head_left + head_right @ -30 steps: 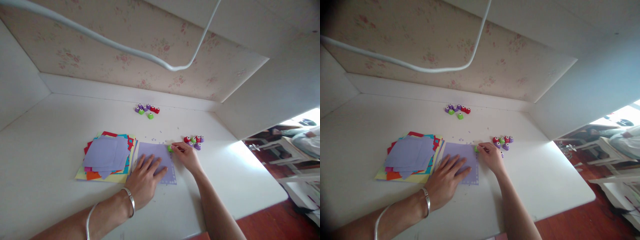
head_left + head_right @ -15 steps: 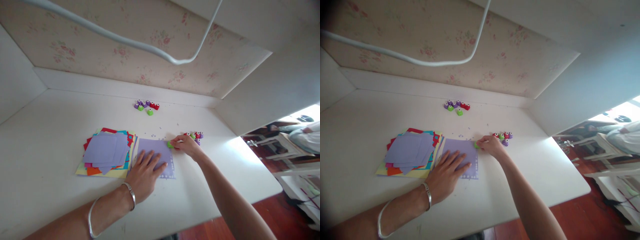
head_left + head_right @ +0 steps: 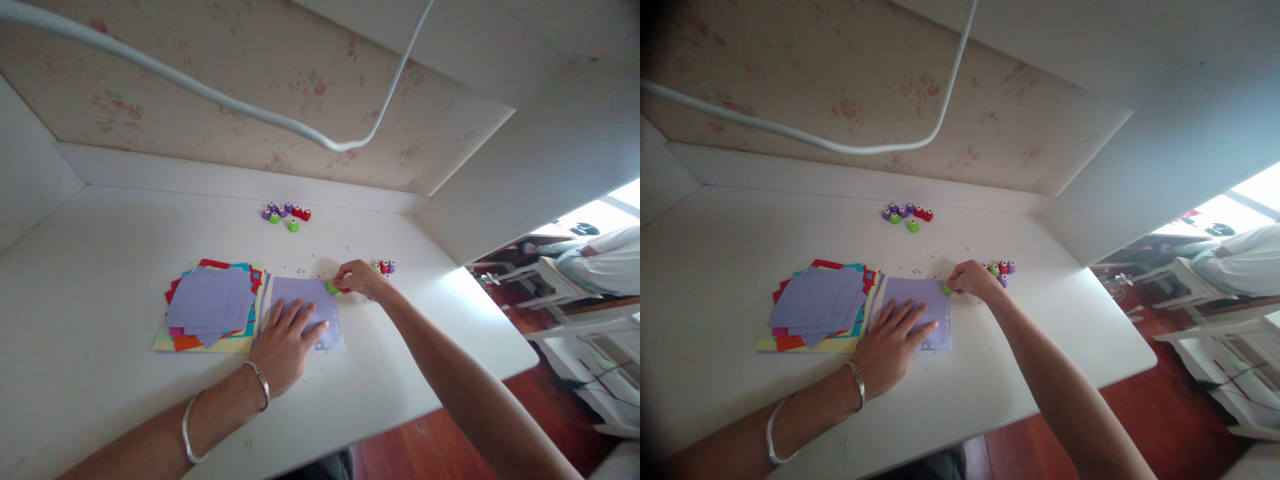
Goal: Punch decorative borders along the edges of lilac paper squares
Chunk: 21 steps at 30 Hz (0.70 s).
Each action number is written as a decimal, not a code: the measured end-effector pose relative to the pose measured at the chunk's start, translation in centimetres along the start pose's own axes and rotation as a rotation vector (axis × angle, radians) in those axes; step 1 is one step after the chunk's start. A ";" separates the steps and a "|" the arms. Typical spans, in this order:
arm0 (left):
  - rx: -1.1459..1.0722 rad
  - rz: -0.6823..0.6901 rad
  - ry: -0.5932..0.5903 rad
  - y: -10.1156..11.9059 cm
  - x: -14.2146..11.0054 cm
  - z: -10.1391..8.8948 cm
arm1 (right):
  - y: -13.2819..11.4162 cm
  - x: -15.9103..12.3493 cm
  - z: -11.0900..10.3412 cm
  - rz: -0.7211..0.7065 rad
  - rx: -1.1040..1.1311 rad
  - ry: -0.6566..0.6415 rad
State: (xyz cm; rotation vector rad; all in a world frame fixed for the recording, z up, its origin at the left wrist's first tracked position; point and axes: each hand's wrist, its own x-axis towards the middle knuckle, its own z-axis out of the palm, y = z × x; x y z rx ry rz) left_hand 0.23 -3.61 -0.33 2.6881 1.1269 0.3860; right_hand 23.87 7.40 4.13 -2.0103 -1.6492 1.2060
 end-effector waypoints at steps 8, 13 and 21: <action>-0.002 0.012 0.019 -0.2 -0.1 0.2 | 0.1 0.3 -0.2 0.002 0.014 -0.034; 0.016 0.014 0.027 -0.2 -0.1 0.3 | 0.1 0.3 -0.1 -0.016 0.048 -0.053; 0.014 0.019 0.040 -0.3 -0.1 0.4 | 0.4 0.3 -0.7 -0.075 -0.002 -0.069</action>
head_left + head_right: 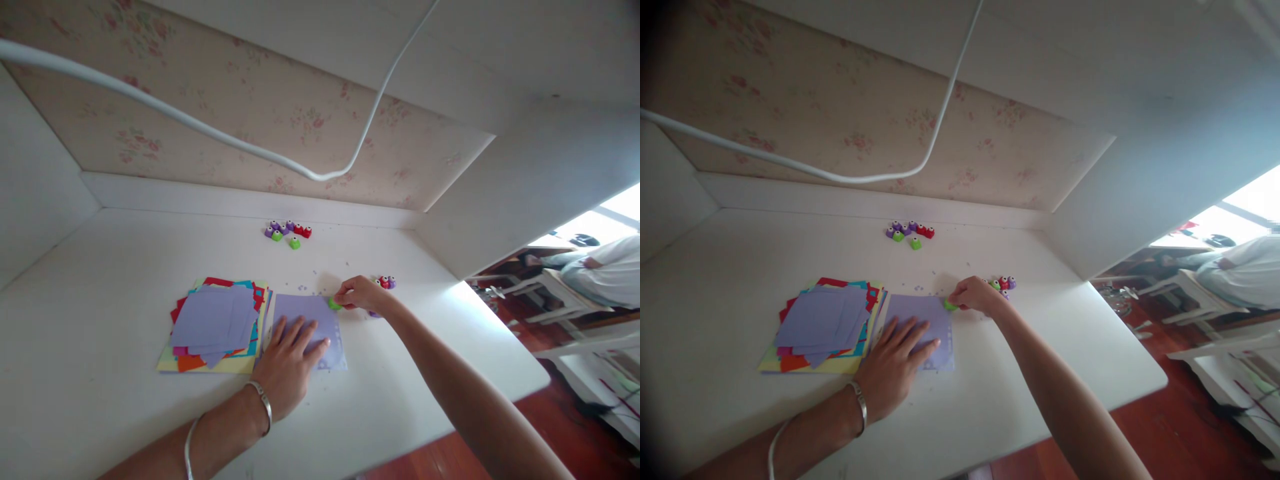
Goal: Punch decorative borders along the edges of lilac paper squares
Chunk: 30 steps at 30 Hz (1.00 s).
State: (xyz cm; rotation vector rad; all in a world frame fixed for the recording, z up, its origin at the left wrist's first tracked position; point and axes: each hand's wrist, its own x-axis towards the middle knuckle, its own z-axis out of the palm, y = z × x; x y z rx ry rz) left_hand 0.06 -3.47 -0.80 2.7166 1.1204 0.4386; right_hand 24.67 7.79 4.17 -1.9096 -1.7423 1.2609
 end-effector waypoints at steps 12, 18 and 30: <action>0.009 -0.007 0.031 0.0 -0.1 0.0 | -0.7 -1.2 -1.2 -0.093 -0.075 -0.099; 0.010 -0.020 0.026 0.1 -0.1 0.1 | 0.0 -2.2 -2.1 -0.097 -0.224 -0.039; -0.009 -0.029 -0.012 0.2 0.0 -0.3 | 0.6 -4.5 -2.0 -0.183 -0.669 0.322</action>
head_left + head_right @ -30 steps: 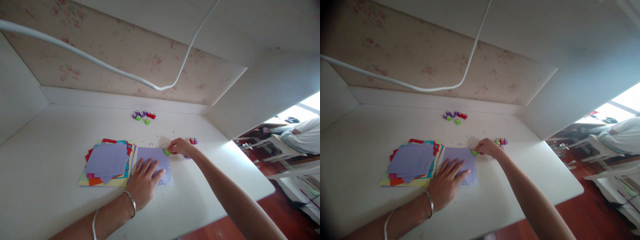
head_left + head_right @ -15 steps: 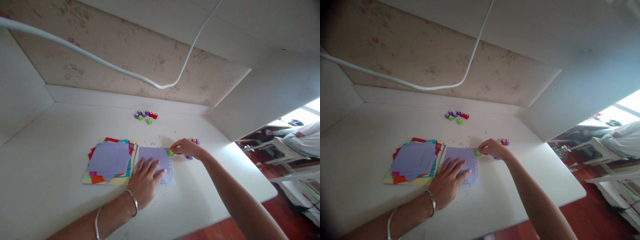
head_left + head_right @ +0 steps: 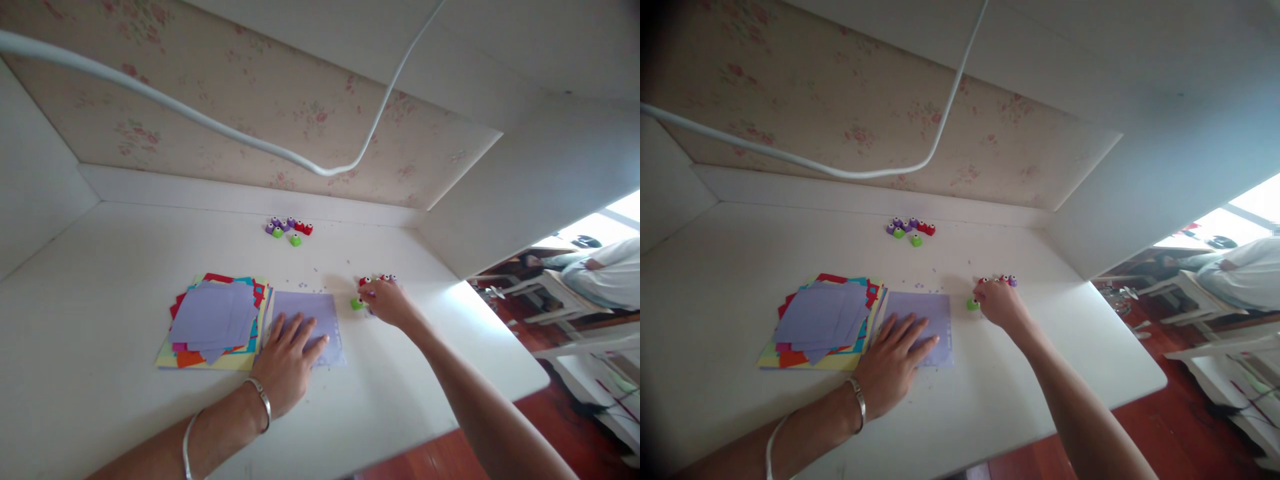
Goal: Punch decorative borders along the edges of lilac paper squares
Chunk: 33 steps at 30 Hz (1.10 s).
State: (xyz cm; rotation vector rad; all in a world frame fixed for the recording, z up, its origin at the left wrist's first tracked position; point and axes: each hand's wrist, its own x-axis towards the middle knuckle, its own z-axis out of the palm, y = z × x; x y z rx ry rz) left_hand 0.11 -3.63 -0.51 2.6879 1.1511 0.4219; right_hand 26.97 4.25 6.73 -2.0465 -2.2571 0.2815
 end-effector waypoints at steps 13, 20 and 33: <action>0.121 0.071 0.131 0.0 -0.1 0.1 | -3.8 -6.2 4.9 0.275 0.864 -0.019; 0.185 0.185 0.265 0.8 -0.2 -1.4 | -4.7 -6.7 5.1 0.294 1.215 -0.065; 0.172 0.231 0.375 -1.0 -0.9 -6.4 | -6.6 -9.6 4.9 0.158 1.286 0.067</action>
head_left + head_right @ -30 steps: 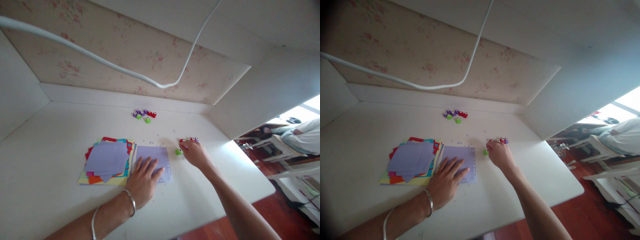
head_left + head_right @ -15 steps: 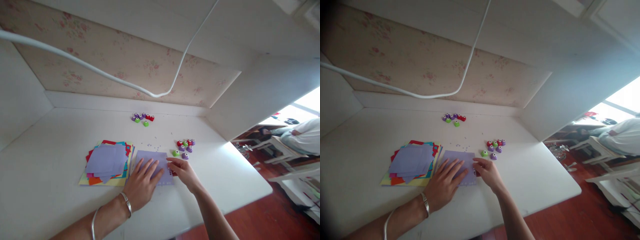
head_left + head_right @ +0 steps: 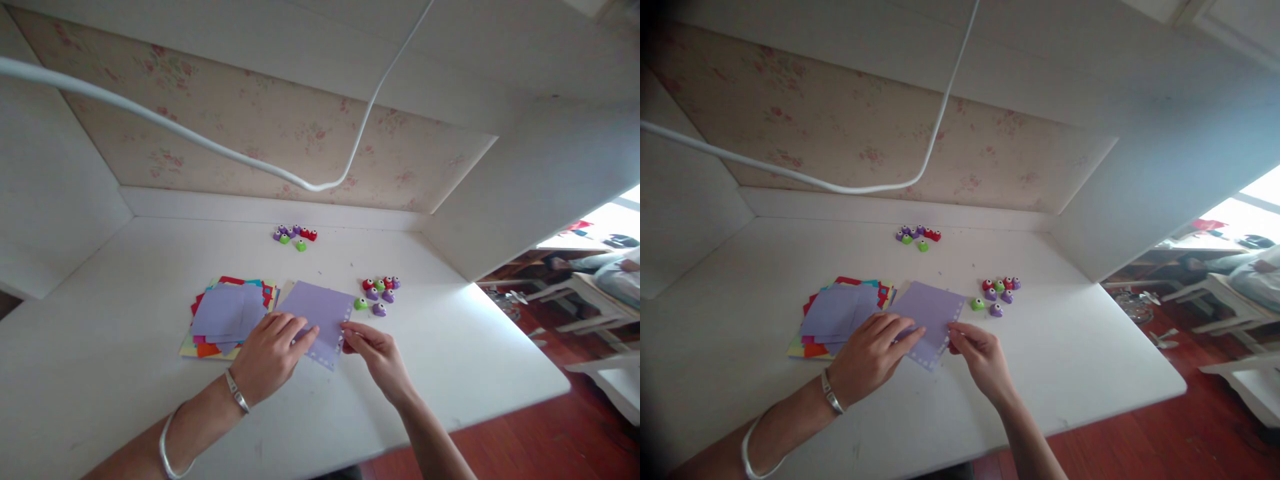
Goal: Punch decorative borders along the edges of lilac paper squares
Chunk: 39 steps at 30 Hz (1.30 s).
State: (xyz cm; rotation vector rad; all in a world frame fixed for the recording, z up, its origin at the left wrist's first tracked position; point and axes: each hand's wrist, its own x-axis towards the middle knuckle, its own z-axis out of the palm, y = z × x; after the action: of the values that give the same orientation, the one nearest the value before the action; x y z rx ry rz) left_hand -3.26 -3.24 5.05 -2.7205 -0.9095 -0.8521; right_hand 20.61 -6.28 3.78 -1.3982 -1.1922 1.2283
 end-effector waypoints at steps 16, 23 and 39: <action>-0.026 -0.124 0.005 -5.2 -2.8 -0.6 | 1.1 1.6 3.2 0.068 0.092 0.044; -0.107 -0.212 0.106 -1.9 -2.4 0.7 | 2.1 2.7 3.9 0.103 0.016 0.026; -0.104 -0.163 -0.211 1.6 -2.0 6.0 | 1.7 3.8 2.1 0.206 0.058 0.019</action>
State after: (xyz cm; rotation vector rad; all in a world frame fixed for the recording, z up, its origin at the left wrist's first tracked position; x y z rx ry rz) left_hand -0.83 -3.77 -0.96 -2.9003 -1.1730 -0.6637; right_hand 18.86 -2.63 1.42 -1.5143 -1.0107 1.3770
